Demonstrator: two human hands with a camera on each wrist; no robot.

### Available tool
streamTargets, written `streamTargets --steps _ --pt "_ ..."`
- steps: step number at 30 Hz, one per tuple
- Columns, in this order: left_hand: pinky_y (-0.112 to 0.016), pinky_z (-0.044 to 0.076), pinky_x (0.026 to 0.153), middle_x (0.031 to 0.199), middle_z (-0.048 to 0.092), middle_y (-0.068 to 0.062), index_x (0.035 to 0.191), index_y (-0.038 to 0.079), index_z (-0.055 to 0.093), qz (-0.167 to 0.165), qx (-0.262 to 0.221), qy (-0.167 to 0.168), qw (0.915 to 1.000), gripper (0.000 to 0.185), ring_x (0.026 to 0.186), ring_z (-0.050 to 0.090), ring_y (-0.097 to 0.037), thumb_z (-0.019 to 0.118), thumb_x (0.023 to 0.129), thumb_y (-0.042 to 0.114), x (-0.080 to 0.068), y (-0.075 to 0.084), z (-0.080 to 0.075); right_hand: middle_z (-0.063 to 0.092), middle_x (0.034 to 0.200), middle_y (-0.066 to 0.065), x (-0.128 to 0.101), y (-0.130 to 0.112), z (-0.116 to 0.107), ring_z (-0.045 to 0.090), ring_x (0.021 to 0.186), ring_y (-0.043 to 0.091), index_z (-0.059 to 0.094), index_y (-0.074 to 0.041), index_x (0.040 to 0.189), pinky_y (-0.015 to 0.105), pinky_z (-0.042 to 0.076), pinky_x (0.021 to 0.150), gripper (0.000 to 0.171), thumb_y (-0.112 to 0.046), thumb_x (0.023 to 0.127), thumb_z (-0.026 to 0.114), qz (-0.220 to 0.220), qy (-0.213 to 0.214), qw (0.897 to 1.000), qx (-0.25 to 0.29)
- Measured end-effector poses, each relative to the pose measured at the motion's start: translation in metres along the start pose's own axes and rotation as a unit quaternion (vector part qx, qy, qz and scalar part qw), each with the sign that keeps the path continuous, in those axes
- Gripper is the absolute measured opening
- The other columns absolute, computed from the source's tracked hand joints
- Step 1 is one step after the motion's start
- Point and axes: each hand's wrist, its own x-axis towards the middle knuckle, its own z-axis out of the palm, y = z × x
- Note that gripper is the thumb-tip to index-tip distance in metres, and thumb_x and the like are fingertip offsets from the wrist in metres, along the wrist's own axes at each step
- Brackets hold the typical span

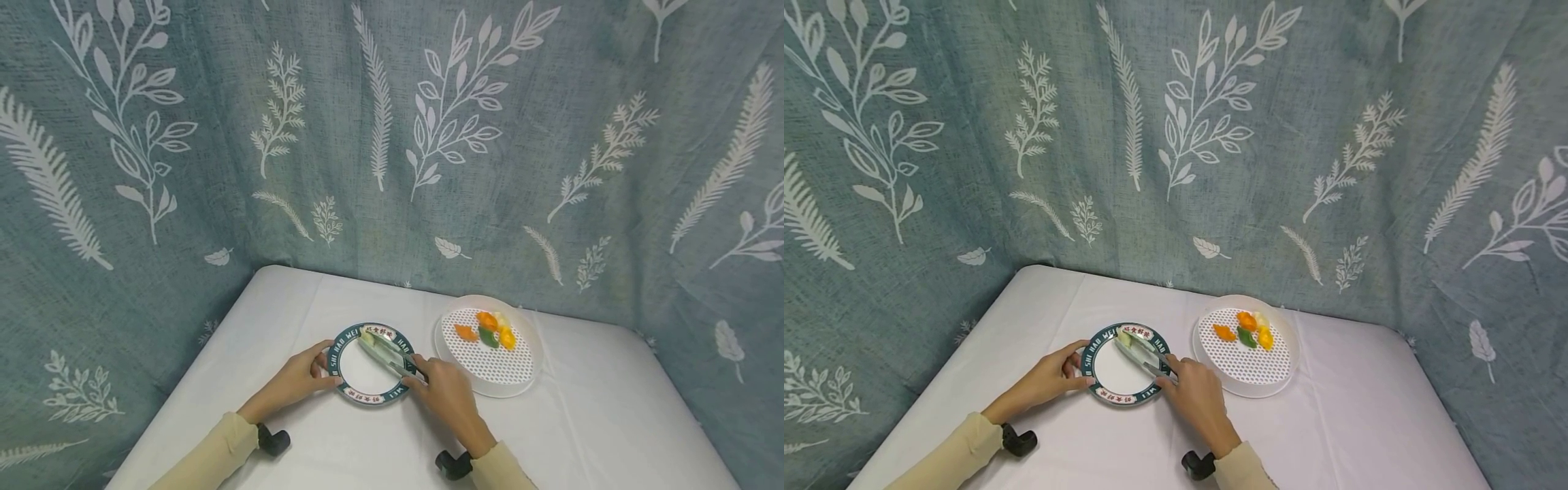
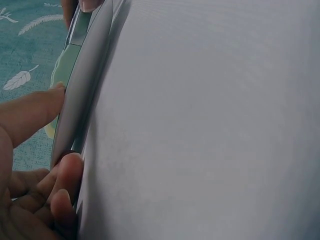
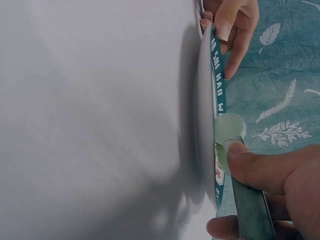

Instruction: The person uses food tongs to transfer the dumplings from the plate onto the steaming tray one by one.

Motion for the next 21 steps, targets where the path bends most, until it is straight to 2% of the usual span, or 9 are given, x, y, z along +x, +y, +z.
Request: streamTargets --steps 14,21 --pt "-0.031 0.045 0.068 0.102 0.061 0.002 0.153 0.008 0.046 0.005 -0.003 -0.004 1.0 0.084 0.079 0.053 -0.014 0.086 0.084 0.033 -0.001 0.0014 -0.0006 0.038 0.058 -0.008 -0.0031 0.0014 -0.0009 0.03 0.054 0.008 0.074 -0.012 0.128 0.026 0.026 0.051 0.054 -0.043 0.085 0.083 0.0 0.001 0.999 0.054" --pt "-0.031 0.046 0.067 0.101 0.061 0.003 0.153 0.009 0.047 0.007 0.004 -0.001 1.0 0.083 0.078 0.053 -0.014 0.087 0.084 0.031 0.0006 -0.0006 0.0001 0.041 0.06 -0.01 -0.0049 0.0063 -0.0082 0.034 0.057 0.008 0.073 -0.01 0.129 0.026 0.029 0.054 0.055 -0.042 0.086 0.082 -0.002 0.003 0.996 0.089"
